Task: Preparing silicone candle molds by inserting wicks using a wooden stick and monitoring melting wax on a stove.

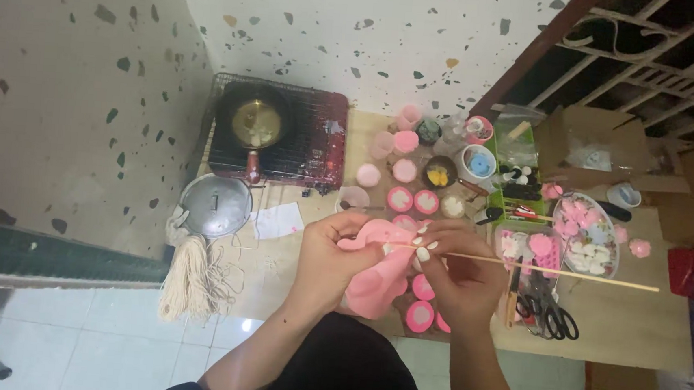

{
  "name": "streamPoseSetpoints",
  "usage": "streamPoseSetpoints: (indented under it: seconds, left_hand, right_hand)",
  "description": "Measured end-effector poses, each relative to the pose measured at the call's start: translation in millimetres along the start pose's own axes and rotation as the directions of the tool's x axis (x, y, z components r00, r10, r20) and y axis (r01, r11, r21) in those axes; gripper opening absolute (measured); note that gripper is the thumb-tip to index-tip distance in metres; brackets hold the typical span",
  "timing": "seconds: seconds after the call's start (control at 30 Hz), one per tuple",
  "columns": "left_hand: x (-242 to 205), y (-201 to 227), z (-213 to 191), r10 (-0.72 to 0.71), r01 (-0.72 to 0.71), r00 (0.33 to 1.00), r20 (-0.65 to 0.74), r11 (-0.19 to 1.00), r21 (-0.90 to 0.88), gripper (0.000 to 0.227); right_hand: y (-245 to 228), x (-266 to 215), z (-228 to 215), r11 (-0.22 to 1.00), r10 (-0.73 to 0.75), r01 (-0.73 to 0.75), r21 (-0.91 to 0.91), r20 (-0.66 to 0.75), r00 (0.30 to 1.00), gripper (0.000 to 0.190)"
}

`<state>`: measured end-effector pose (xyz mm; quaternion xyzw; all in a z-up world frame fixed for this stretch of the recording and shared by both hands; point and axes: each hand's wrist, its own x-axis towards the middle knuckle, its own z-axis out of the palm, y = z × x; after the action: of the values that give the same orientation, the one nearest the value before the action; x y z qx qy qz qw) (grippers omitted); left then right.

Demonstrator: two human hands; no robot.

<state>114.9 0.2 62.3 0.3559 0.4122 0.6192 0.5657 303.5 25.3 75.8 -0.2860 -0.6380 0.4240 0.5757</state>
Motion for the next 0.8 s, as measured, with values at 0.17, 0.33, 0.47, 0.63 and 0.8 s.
streamPoseSetpoints:
  seconds: [0.17, 0.33, 0.47, 0.63, 0.8]
  left_hand:
    - [-0.5, 6.8, -1.9, 0.021, -0.019, 0.999, -0.026, 0.997, 0.071, 0.031]
    - [-0.8, 8.1, -6.6, 0.021, -0.021, 1.0, -0.008, 0.997, 0.068, 0.034]
    - [-1.8, 7.7, -9.6, 0.074, -0.073, 0.997, -0.005, 0.992, 0.104, 0.032]
    - [-3.5, 15.5, -10.6, 0.061, -0.059, 0.998, -0.011, 0.99, 0.124, 0.031]
    - [-3.1, 4.4, -17.4, 0.045, -0.044, 0.999, -0.024, 0.999, 0.015, 0.029]
  right_hand:
    - [-5.7, 3.6, 6.0, 0.999, -0.011, 0.012, -0.04, 0.031, 0.999, 0.021]
    - [-5.4, 4.0, 10.0, 0.992, 0.037, -0.034, -0.121, 0.022, 0.999, 0.021]
    - [-6.6, 6.1, 15.1, 0.971, -0.112, 0.129, -0.199, 0.095, 0.989, 0.024]
    - [-19.6, 14.0, 24.0, 0.905, -0.172, 0.223, -0.362, 0.168, 0.971, 0.024]
    - [-19.7, 12.7, 28.8, 0.858, -0.197, 0.267, -0.44, 0.199, 0.96, 0.023]
